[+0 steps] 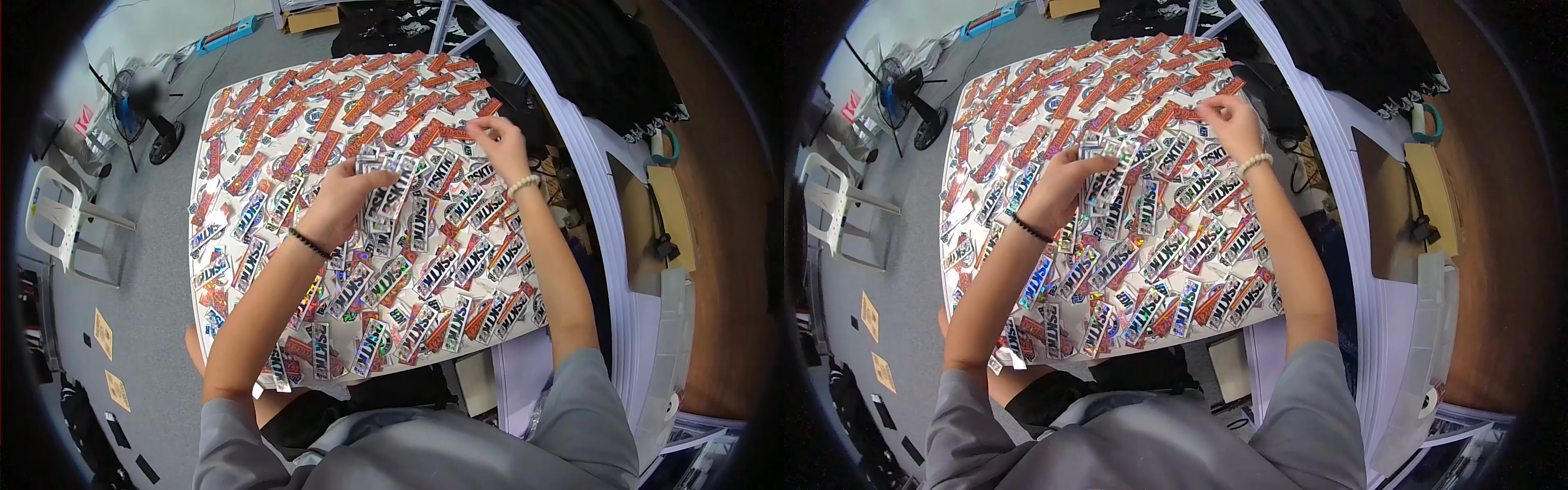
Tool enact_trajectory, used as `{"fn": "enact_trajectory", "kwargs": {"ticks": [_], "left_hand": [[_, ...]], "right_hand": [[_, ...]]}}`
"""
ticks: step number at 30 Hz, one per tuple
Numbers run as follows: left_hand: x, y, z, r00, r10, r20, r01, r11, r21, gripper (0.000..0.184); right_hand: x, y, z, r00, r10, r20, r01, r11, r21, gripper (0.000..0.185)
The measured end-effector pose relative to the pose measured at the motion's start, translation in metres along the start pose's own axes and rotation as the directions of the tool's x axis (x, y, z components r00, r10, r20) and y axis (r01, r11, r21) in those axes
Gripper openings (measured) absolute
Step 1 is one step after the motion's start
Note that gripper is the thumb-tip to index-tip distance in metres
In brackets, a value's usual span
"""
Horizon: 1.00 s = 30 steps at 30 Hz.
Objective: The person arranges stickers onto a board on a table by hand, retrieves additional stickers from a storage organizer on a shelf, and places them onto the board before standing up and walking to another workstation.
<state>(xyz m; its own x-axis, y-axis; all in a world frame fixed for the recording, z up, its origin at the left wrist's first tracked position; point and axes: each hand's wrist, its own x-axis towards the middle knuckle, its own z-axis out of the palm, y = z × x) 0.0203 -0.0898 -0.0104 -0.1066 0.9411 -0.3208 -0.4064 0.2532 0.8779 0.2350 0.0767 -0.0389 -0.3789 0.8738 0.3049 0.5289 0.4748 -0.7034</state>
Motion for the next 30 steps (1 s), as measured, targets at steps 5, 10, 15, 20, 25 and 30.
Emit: {"fn": "enact_trajectory", "kwargs": {"ticks": [5, 10, 15, 20, 25, 30], "left_hand": [[0.030, -0.004, 0.012, 0.996, 0.081, -0.020, -0.076, 0.979, 0.187, 0.024], [0.029, 0.007, 0.011, 0.991, -0.127, 0.052, 0.130, 0.990, -0.047, 0.032], [0.031, 0.004, -0.006, 0.992, -0.123, 0.008, 0.123, 0.992, 0.002, 0.028], [0.038, 0.001, -0.010, 0.997, -0.045, -0.055, 0.048, 0.997, 0.056, 0.030], [0.040, -0.001, -0.003, 0.995, 0.010, -0.098, -0.005, 0.998, 0.055, 0.026], [0.031, 0.005, -0.023, 0.996, -0.069, -0.061, 0.062, 0.991, -0.115, 0.020]], "right_hand": [[-0.031, -0.066, 0.021, 0.889, -0.021, 0.458, -0.281, 0.763, 0.582, 0.023], [0.005, -0.030, 0.013, 0.957, 0.207, 0.203, -0.281, 0.829, 0.483, 0.024], [0.041, 0.031, 0.014, 0.989, 0.113, -0.099, -0.115, 0.993, -0.015, 0.028], [0.025, -0.004, 0.028, 0.920, -0.330, -0.212, 0.220, 0.882, -0.418, 0.037], [0.002, -0.055, 0.050, 0.935, -0.113, 0.335, -0.115, 0.798, 0.591, 0.026], [0.034, -0.031, 0.045, 0.968, 0.131, 0.216, -0.218, 0.862, 0.457, 0.025]]}}
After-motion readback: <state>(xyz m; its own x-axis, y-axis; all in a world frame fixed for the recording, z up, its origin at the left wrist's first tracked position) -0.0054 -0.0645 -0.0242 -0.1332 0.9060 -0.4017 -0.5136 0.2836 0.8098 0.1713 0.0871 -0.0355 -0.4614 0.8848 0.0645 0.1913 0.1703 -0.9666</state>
